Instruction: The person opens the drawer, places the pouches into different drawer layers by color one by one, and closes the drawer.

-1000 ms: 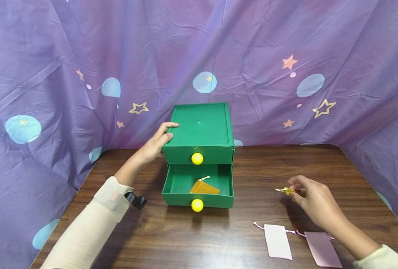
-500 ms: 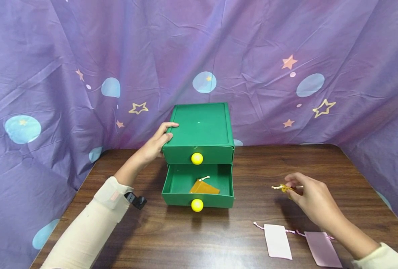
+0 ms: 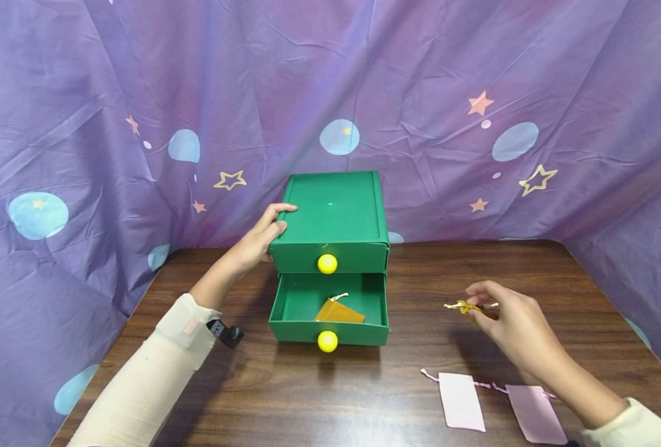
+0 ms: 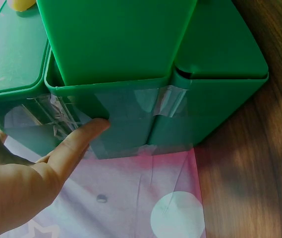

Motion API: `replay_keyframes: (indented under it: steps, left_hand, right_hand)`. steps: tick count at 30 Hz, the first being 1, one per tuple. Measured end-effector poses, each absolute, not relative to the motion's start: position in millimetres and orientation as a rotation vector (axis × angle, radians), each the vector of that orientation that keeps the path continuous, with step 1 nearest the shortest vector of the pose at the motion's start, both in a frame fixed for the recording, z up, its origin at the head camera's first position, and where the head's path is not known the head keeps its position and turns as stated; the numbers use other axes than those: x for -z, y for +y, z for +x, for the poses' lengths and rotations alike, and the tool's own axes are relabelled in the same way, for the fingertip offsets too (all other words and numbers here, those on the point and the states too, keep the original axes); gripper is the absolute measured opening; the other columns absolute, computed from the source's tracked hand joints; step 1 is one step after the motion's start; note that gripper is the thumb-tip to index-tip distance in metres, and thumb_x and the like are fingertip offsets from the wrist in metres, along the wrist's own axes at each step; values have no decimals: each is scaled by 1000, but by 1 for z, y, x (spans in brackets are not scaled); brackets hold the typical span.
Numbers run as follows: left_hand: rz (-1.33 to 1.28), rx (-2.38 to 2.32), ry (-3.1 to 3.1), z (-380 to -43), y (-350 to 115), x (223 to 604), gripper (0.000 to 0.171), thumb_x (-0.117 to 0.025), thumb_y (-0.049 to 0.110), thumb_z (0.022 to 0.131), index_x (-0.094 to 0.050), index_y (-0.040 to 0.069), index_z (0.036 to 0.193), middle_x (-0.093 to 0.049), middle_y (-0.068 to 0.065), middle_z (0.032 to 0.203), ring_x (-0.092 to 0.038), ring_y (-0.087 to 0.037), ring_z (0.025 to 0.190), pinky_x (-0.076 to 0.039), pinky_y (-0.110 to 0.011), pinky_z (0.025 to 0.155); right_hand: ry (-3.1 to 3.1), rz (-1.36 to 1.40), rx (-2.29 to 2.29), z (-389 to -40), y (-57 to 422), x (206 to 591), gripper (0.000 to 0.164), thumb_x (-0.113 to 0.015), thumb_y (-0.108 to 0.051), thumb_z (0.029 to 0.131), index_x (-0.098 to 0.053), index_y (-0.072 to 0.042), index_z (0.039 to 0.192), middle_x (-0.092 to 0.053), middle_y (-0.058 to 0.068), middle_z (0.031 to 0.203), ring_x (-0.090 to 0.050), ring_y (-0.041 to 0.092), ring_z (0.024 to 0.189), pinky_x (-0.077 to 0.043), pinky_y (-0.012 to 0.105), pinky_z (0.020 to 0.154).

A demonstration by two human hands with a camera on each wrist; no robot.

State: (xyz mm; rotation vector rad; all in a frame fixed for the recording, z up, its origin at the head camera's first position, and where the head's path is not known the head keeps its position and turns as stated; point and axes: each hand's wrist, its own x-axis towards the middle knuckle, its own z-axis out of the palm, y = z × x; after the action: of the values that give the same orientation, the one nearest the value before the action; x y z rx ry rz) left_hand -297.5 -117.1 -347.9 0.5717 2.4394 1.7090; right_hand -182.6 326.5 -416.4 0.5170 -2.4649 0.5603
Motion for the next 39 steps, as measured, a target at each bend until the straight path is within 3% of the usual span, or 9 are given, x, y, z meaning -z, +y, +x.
replay_keyframes:
  steps: [10, 14, 24, 30, 39]
  left_hand:
    - [559, -1695, 2448, -297, -118, 347, 45, -40, 27, 108, -38, 21, 152, -26, -22, 142, -48, -21, 83, -49, -27, 55]
    - [562, -1691, 2451, -297, -118, 348, 45, -40, 28, 108, -38, 21, 152, -26, -22, 143, -47, -21, 81, -48, -26, 53]
    - [575, -1694, 2448, -298, -118, 348, 45, -40, 27, 108, -38, 19, 152, -24, -23, 145, -49, -21, 81, -49, -28, 53]
    - [570, -1699, 2439, -298, -117, 348, 45, -40, 27, 108, -38, 19, 152, -24, -23, 144, -46, -18, 74, -44, -23, 50]
    - [573, -1693, 2438, -298, -117, 347, 46, -40, 28, 108, -37, 19, 153, -24, -23, 141, -43, -18, 74, -42, -20, 48]
  right_hand:
    - [-2460, 557, -651, -184, 316, 408, 46, -92, 3, 67, -72, -12, 105, -77, 1, 89, -65, -4, 84, -51, 5, 73]
    - [-2443, 562, -666, -184, 311, 404, 47, -92, 3, 66, -72, -13, 105, -77, 0, 89, -63, -8, 85, -50, 7, 74]
    - [-2434, 574, -696, -184, 297, 395, 47, -92, 2, 68, -73, -14, 107, -77, 0, 91, -66, -3, 84, -49, 7, 76]
    - [-2430, 591, -758, -182, 290, 391, 45, -90, 6, 69, -72, -12, 106, -77, 2, 92, -64, -8, 86, -49, 2, 79]
    - [-2425, 632, -859, -181, 277, 384, 45, -88, 10, 70, -71, -9, 107, -77, 6, 94, -63, -11, 90, -51, 5, 81]
